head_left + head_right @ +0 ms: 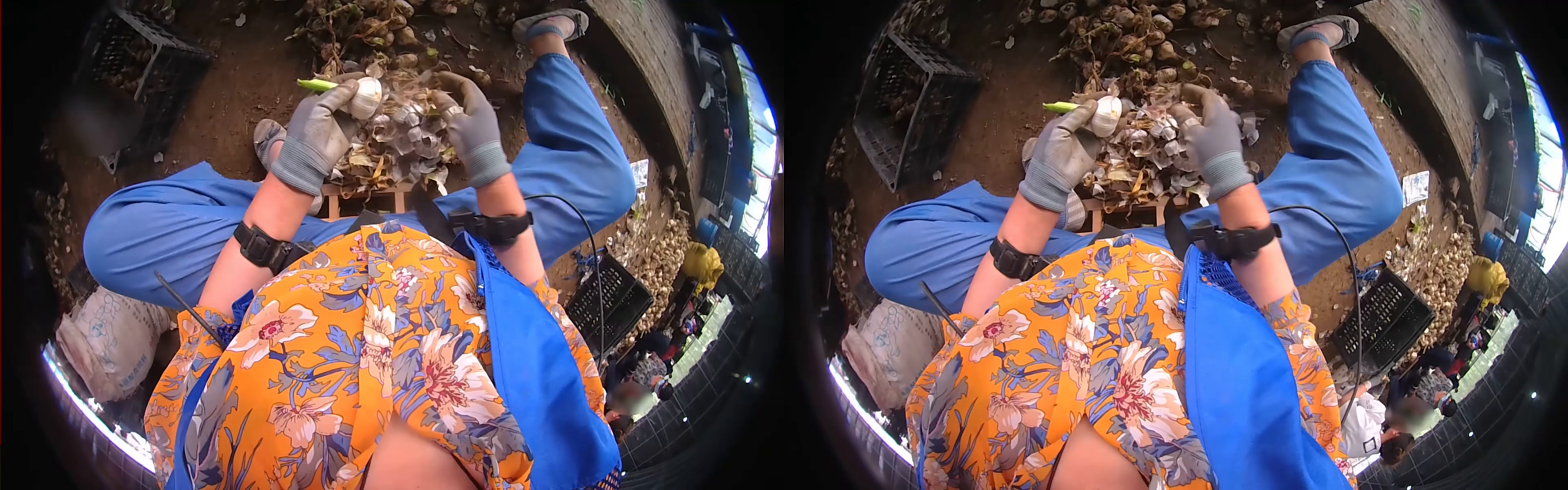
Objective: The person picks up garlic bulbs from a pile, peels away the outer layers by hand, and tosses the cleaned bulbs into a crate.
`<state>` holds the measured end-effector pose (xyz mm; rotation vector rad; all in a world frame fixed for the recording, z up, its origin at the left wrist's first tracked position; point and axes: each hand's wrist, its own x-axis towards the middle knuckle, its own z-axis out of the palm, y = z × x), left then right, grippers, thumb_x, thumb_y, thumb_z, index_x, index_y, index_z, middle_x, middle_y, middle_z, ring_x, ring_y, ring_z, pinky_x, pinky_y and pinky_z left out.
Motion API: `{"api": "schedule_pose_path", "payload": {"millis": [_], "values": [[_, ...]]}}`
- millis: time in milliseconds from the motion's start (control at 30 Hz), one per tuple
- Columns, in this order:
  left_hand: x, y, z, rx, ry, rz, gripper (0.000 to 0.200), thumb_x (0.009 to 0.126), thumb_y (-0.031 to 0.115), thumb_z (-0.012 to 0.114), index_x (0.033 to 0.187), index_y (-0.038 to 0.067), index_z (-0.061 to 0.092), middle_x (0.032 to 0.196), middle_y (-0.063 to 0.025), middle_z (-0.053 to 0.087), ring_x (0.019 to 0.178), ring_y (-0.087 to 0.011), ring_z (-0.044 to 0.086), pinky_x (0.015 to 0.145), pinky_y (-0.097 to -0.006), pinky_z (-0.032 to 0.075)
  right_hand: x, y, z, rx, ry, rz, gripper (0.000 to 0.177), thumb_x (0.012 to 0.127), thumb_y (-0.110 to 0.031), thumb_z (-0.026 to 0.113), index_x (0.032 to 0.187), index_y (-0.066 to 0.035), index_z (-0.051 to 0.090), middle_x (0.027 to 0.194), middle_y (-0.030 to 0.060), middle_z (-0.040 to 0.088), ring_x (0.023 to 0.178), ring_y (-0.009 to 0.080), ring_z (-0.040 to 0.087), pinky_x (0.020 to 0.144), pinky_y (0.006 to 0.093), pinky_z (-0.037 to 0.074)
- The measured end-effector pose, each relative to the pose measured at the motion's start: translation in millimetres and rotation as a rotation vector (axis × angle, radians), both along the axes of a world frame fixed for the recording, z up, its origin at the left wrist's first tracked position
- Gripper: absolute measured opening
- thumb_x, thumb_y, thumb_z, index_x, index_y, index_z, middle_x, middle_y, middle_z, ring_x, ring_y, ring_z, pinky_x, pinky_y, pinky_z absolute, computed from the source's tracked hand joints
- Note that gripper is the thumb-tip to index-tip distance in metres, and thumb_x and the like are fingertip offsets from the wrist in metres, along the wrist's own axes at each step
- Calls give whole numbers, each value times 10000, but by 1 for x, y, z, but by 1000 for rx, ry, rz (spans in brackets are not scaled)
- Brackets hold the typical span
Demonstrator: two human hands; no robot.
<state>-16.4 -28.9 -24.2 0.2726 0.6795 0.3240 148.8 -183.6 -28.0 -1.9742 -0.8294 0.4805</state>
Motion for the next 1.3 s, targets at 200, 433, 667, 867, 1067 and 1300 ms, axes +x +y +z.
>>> {"api": "schedule_pose_path", "payload": {"millis": [200,433,667,867,1067,1300], "values": [[0,-4,4,509,100,-118,273,890,24,562,1151,-54,541,1111,-164,615,1015,-232,620,951,-415,513,-38,34,34,14,324,75,178,784,-131,707,889,-24,612,857,152,625,801,279,611,734,374,479],[-7,-1,2,395,-74,45,257,863,-20,582,1118,-36,560,1083,-156,631,980,-215,634,890,-368,554,-11,15,-7,-221,-447,-12,73,818,-77,626,862,-22,608,867,151,622,808,304,613,743,378,487],[4,-8,33,759,19,-121,346,833,20,647,1155,-5,521,1217,-136,579,1079,-223,594,912,-342,512,-29,39,32,304,1321,-137,386,974,-390,501,1119,-42,582,1034,86,616,931,179,603,788,298,516],[4,-8,-15,953,270,-171,568,801,82,701,1294,-30,441,1269,-132,509,1166,-199,497,971,-312,425,-24,23,-130,257,737,313,533,955,-544,400,1163,-84,570,1083,112,632,908,267,614,823,461,507],[2,-3,-4,654,252,-182,322,861,66,622,1159,-31,553,1044,-74,617,965,-131,573,882,-259,452,147,107,-37,455,1649,-148,416,976,-423,394,1061,-49,553,870,92,602,808,232,605,711,363,529],[1,5,-11,554,267,-247,337,907,97,574,1211,-35,516,1120,-79,597,1002,-130,573,899,-265,455,186,219,61,352,734,39,369,928,-222,540,1254,-51,513,1291,214,512,1208,342,482,1014,468,404]]}}
